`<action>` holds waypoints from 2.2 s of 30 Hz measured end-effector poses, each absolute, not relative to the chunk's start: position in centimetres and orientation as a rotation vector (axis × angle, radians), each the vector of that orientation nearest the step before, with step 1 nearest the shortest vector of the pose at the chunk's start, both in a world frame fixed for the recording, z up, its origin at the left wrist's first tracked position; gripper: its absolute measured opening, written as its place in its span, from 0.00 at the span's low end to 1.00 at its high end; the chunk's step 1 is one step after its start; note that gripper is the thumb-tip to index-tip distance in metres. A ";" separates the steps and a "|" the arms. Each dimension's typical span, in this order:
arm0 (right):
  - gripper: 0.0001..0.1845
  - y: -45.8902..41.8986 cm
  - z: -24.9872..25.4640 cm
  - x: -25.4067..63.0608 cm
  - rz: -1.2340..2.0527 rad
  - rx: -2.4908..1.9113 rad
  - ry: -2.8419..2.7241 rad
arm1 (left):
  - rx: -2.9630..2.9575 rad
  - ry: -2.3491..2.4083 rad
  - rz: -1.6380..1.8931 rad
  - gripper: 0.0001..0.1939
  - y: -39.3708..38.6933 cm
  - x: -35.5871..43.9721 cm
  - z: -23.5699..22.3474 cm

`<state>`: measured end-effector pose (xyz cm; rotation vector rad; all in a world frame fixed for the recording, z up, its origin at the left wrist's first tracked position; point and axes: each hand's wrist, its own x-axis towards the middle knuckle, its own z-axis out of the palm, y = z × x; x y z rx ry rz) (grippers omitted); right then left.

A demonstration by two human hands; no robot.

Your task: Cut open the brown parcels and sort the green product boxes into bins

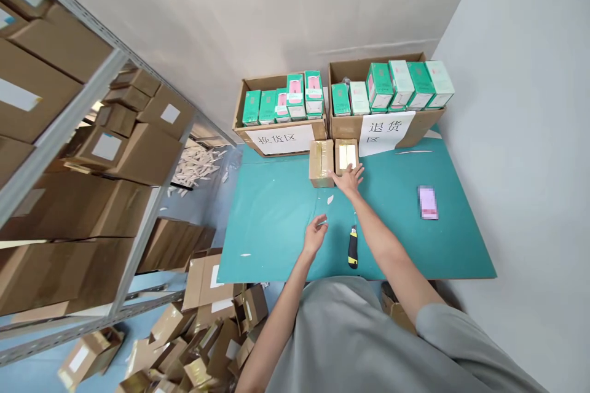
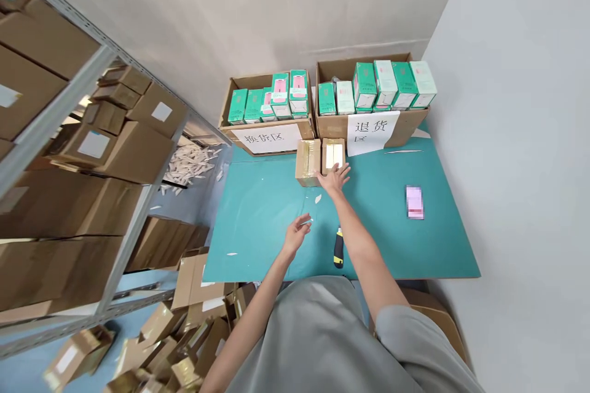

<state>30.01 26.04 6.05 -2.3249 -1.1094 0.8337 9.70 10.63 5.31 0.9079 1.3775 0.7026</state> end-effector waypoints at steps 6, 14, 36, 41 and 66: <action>0.54 25.8 4.8 32.3 0.710 -2.390 -0.992 | 0.894 1.397 0.646 0.22 10.1 9.6 4.9; 0.49 20.1 5.5 36.3 0.656 -2.297 -0.852 | 0.906 1.323 0.608 0.23 10.1 9.5 5.7; 0.56 0.9 2.3 27.0 0.824 -1.366 -2.491 | 1.126 1.644 0.775 0.44 0.4 -2.6 0.8; 0.62 -1.0 -1.3 28.8 0.830 -1.632 -2.115 | 0.923 1.679 0.739 0.52 -1.4 -2.5 -0.8; 0.19 0.3 -4.2 30.1 1.286 -1.750 -1.451 | 0.952 1.812 0.673 0.24 -0.8 -4.0 -2.0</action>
